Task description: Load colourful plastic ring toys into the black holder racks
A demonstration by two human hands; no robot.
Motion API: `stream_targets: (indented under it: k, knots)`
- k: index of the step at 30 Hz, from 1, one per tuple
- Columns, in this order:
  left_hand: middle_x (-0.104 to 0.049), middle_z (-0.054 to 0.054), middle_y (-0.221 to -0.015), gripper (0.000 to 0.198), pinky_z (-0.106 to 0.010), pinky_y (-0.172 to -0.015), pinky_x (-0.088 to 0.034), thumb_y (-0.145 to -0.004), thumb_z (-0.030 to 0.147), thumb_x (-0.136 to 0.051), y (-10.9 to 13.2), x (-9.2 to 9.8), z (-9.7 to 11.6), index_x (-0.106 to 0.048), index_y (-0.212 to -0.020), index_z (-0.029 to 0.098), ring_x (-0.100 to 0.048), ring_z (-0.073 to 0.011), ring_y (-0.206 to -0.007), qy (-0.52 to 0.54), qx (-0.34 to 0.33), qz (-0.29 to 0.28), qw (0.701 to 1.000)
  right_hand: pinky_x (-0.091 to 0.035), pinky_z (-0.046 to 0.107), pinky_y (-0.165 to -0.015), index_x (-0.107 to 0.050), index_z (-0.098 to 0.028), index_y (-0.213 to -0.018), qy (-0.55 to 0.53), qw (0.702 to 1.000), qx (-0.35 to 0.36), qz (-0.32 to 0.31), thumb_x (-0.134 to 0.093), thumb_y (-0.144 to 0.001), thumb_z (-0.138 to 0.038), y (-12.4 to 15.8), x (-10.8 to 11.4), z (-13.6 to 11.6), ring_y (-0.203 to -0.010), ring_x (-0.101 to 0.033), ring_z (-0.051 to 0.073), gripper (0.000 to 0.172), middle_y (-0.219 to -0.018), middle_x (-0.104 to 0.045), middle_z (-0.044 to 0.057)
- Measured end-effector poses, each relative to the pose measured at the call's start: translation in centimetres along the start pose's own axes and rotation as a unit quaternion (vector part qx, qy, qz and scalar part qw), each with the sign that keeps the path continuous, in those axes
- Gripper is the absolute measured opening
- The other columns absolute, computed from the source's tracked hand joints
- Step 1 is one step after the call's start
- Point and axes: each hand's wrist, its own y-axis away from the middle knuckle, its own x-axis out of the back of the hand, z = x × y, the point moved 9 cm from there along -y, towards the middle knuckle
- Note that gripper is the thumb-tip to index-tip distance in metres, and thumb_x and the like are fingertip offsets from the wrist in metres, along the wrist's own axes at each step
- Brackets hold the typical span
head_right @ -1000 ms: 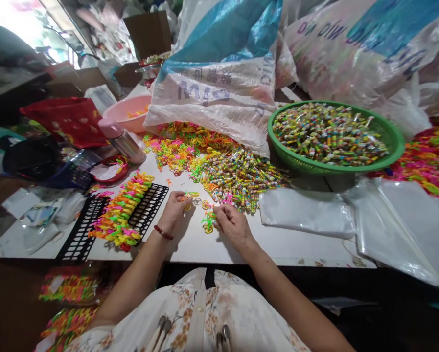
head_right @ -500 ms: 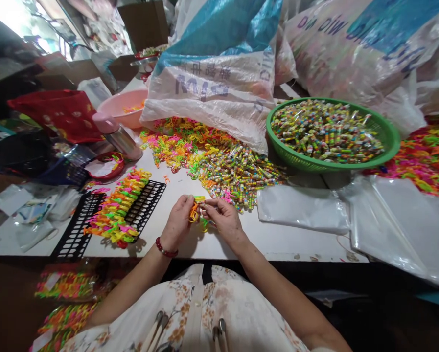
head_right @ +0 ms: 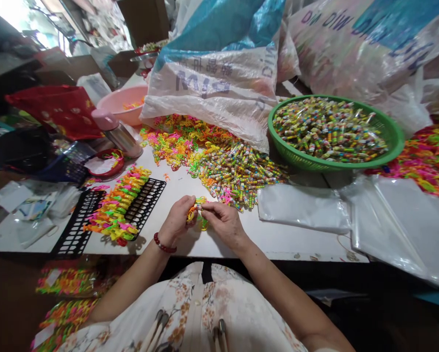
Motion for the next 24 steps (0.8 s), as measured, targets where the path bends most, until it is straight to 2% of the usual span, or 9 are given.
stream_targets:
  k: [2,6,10,12,15,16,18,21,24]
  knots:
    - [-0.043,0.007,-0.055,0.045,-0.019,-0.043,-0.027,-0.079,0.06,-0.064,0.1,0.2,-0.1,-0.045,-0.075,0.019,-0.035,-0.0065,-0.044,-0.003,0.001,0.011,1.0,-0.054,0.032,-0.08,-0.075,-0.022,-0.101,0.048,0.998,0.043,-0.005,-0.066,-0.086,-0.029,0.3,-0.4,-1.3,-0.087,-0.069,0.019,0.019,-0.097,-0.075,0.005]
    - [-0.042,0.006,-0.058,0.038,-0.021,-0.047,-0.029,-0.086,0.055,-0.058,0.5,0.9,0.5,-0.046,-0.075,0.02,-0.037,-0.0093,-0.05,-0.079,-0.062,0.068,0.993,-0.053,0.032,-0.079,-0.074,-0.025,-0.103,0.127,0.988,0.089,-0.023,-0.06,-0.09,-0.025,0.9,-1.1,-2.9,-0.088,-0.069,0.019,0.019,-0.096,-0.075,0.004]
    - [-0.047,0.003,-0.064,0.032,-0.025,-0.058,-0.034,-0.093,0.048,-0.05,0.3,0.8,1.9,-0.048,-0.075,0.022,-0.043,-0.0132,-0.06,-0.205,-0.129,0.065,0.968,-0.052,0.035,-0.081,-0.07,-0.026,-0.109,0.197,0.974,0.107,-0.027,-0.055,-0.094,-0.027,1.4,0.9,-3.7,-0.089,-0.067,0.02,0.021,-0.099,-0.073,0.005]
    - [-0.052,0.002,-0.069,0.027,-0.027,-0.065,-0.036,-0.095,0.043,-0.046,-0.6,1.6,2.9,-0.05,-0.079,0.022,-0.047,-0.0151,-0.066,-0.263,-0.154,0.088,0.948,-0.049,0.04,-0.09,-0.07,-0.023,-0.11,0.286,0.948,0.134,0.024,-0.053,-0.096,-0.028,1.4,3.2,-4.6,-0.099,-0.063,0.023,0.023,-0.107,-0.071,0.009]
    - [-0.058,-0.003,-0.083,0.013,-0.031,-0.075,-0.04,-0.093,0.031,-0.047,-3.2,3.2,4.6,-0.055,-0.089,0.021,-0.053,-0.0191,-0.078,-0.378,-0.183,0.145,0.896,-0.041,0.046,-0.098,-0.072,-0.018,-0.106,0.447,0.876,0.153,0.096,-0.051,-0.096,-0.029,0.5,5.4,-5.5,-0.11,-0.053,0.028,0.026,-0.116,-0.065,0.014]
    - [-0.059,-0.006,-0.09,0.01,-0.033,-0.08,-0.041,-0.091,0.025,-0.048,-4.4,3.4,5.1,-0.056,-0.093,0.02,-0.055,-0.0208,-0.085,-0.412,-0.194,0.154,0.877,-0.041,0.045,-0.097,-0.073,-0.018,-0.103,0.486,0.857,0.148,0.093,-0.051,-0.096,-0.029,-0.2,5.2,-5.3,-0.109,-0.052,0.028,0.026,-0.116,-0.064,0.015]
    - [-0.058,-0.01,-0.104,0.019,-0.037,-0.093,-0.039,-0.085,0.015,-0.05,-6.8,3.2,6.1,-0.059,-0.101,0.019,-0.053,-0.024,-0.102,-0.454,-0.219,0.158,0.849,-0.04,0.043,-0.091,-0.075,-0.019,-0.095,0.543,0.828,0.129,0.048,-0.051,-0.096,-0.027,-2.1,3.8,-4.3,-0.103,-0.051,0.027,0.025,-0.11,-0.065,0.013]
    - [-0.054,-0.012,-0.114,0.027,-0.04,-0.106,-0.031,-0.076,0.009,-0.057,-9.6,2.5,6.8,-0.06,-0.101,0.018,-0.044,-0.0274,-0.117,-0.47,-0.234,0.154,0.837,-0.037,0.041,-0.084,-0.075,-0.019,-0.085,0.612,0.784,0.102,-0.032,-0.055,-0.093,-0.027,-5.0,0.5,-2.1,-0.098,-0.049,0.028,0.023,-0.102,-0.066,0.012]
    - [-0.053,-0.013,-0.11,0.014,-0.042,-0.104,-0.032,-0.078,0.016,-0.061,-10.7,2.4,6.5,-0.058,-0.092,0.016,-0.043,-0.0294,-0.115,-0.473,-0.22,0.171,0.836,-0.035,0.042,-0.083,-0.074,-0.015,-0.085,0.651,0.747,0.104,-0.084,-0.056,-0.091,-0.024,-6.8,-2.1,-0.5,-0.1,-0.048,0.03,0.021,-0.099,-0.065,0.015]
